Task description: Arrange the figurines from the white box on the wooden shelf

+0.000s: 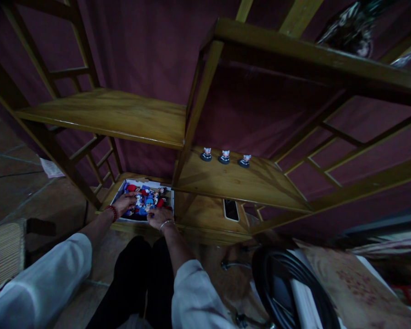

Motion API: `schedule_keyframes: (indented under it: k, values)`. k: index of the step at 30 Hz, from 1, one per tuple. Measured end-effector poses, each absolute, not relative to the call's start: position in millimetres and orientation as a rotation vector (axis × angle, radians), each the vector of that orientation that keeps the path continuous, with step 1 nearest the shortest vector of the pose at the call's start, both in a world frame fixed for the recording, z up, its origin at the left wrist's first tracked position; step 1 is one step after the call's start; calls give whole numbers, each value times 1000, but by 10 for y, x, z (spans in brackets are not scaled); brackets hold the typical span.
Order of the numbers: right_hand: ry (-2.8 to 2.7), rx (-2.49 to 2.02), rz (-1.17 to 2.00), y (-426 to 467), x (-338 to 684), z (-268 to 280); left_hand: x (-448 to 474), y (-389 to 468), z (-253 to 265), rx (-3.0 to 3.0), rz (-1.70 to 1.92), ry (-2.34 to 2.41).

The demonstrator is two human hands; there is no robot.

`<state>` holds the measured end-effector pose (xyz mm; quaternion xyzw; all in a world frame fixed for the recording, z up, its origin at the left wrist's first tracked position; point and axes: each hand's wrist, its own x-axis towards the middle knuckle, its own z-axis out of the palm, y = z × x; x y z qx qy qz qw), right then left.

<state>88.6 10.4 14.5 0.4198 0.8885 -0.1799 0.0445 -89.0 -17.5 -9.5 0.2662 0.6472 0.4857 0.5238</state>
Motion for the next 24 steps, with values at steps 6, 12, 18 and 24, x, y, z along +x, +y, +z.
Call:
schedule_keyframes:
  k: [6,12,18,24]
  values:
    - [2695,1284,-533,108,884,153,-797,-141,-85,956,894,1851]
    - [2666,1271,-511,110,875,173,-630,-204,74,1422,405,2177]
    - [2662,1265,-509,120,872,198,-618,-317,105,1640,289,2170]
    - [2670,1261,-530,128,861,177,-585,-428,55,1562,338,2304]
